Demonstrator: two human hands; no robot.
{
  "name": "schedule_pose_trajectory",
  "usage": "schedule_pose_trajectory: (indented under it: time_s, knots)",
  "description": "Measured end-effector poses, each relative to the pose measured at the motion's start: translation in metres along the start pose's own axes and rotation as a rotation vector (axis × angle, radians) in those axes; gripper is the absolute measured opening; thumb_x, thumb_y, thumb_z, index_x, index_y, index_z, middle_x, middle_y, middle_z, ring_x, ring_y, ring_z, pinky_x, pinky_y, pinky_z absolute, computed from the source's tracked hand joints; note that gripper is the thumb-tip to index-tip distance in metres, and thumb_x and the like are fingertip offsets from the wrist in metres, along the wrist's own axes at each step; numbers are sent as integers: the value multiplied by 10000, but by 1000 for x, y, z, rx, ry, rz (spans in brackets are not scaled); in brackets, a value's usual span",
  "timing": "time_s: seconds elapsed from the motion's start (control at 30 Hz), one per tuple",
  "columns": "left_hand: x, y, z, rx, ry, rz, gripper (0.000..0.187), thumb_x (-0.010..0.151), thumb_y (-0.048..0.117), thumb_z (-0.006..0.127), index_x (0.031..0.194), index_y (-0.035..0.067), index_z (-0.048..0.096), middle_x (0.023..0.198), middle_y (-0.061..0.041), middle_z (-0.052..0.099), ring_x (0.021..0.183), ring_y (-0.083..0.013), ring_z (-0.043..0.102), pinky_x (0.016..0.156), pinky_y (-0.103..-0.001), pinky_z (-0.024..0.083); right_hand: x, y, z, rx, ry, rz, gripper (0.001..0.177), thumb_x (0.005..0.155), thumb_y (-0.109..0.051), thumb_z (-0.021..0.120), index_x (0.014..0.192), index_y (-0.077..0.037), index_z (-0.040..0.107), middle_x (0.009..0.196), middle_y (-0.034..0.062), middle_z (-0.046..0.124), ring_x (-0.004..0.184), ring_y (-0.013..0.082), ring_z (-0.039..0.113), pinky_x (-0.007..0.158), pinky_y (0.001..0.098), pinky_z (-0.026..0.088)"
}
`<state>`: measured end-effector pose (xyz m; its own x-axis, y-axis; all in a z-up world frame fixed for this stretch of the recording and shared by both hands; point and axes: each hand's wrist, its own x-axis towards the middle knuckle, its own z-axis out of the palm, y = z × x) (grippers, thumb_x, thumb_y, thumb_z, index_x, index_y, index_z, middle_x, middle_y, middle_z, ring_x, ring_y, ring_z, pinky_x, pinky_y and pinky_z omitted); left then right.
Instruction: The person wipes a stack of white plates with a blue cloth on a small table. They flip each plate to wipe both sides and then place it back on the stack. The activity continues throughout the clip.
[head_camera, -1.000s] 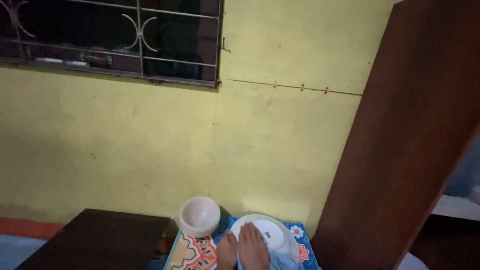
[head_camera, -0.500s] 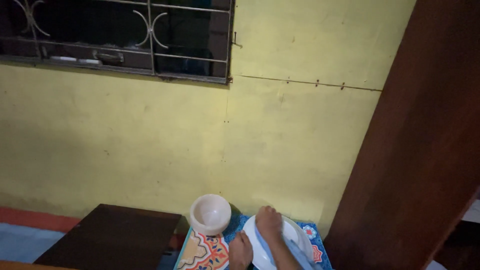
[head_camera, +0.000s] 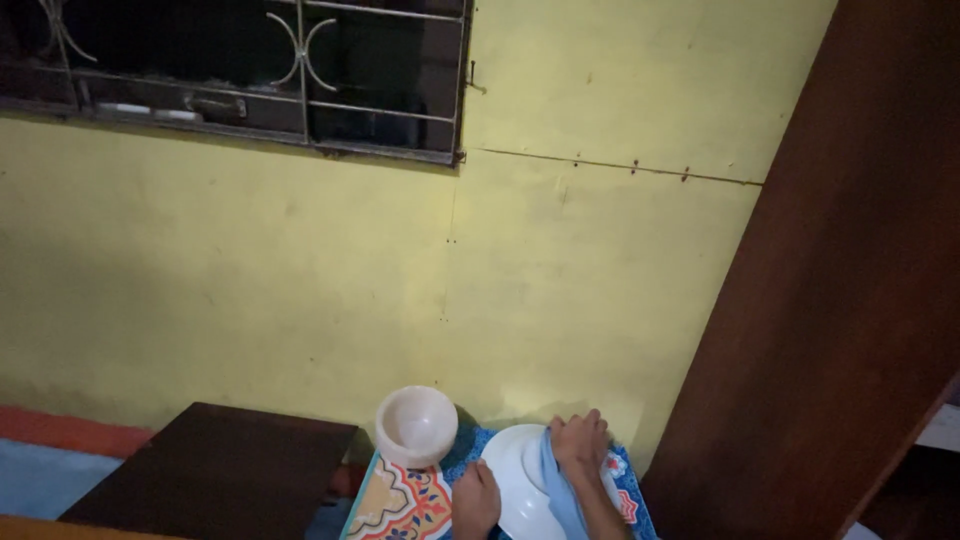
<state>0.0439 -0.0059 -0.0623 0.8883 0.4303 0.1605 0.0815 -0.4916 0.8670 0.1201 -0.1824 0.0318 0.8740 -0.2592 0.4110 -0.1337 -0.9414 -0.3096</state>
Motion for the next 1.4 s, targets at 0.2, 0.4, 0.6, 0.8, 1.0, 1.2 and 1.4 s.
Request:
schedule_pose_trajectory:
  time_s: [0.2, 0.4, 0.6, 0.8, 1.0, 1.2, 1.4]
  knots:
    - [-4, 9, -8, 1, -68, -80, 470, 1050, 380, 369, 1076, 49, 701, 1060, -181, 759, 934, -387, 720, 891, -460, 587, -14, -2, -14, -32, -52, -2, 505, 933, -478, 527, 971, -40, 775, 1088, 145, 704, 976, 336, 685, 882, 460, 555]
    - [-8, 19, -21, 26, -162, -143, 494, 1075, 369, 330, 1117, 35, 692, 1113, -171, 751, 984, -332, 732, 943, -425, 580, -38, 22, -35, 34, -160, -118, 483, 977, -471, 487, 1046, -75, 755, 1141, 114, 689, 970, 323, 698, 864, 437, 581]
    - [-12, 20, -22, -29, -58, -77, 456, 1045, 347, 393, 1021, 18, 706, 999, -200, 766, 870, -394, 724, 841, -476, 584, -60, 54, -36, 276, -40, -96, 510, 966, -471, 496, 1073, -56, 774, 1205, 103, 733, 1081, 316, 695, 982, 374, 552]
    - [-18, 28, -31, -67, -43, -54, 443, 1038, 349, 407, 983, 32, 711, 946, -164, 780, 839, -351, 737, 820, -444, 595, -89, 86, -16, -210, -241, -143, 572, 1059, -564, 352, 1116, -85, 659, 1067, 118, 706, 886, 270, 734, 779, 381, 620]
    - [-23, 42, -40, -13, -101, -154, 475, 1066, 355, 355, 1124, 23, 690, 1122, -183, 755, 989, -360, 731, 923, -439, 591, -102, 80, 12, -317, 71, -130, 576, 999, -562, 412, 904, -68, 693, 831, 134, 732, 608, 252, 705, 520, 351, 580]
    - [-16, 37, -37, 30, -147, -188, 508, 1074, 375, 326, 1159, 15, 673, 1104, -191, 749, 991, -338, 730, 946, -430, 585, -121, 57, 1, -140, 125, -284, 471, 911, -588, 646, 812, -129, 612, 664, 53, 655, 462, 209, 655, 424, 356, 544]
    - [-10, 17, -16, -26, 4, -88, 471, 1026, 341, 382, 1047, 2, 708, 1019, -238, 757, 898, -431, 727, 846, -498, 587, -135, 33, 2, -101, 183, -736, 358, 945, -480, 682, 992, -128, 636, 892, 93, 643, 814, 255, 690, 736, 376, 566]
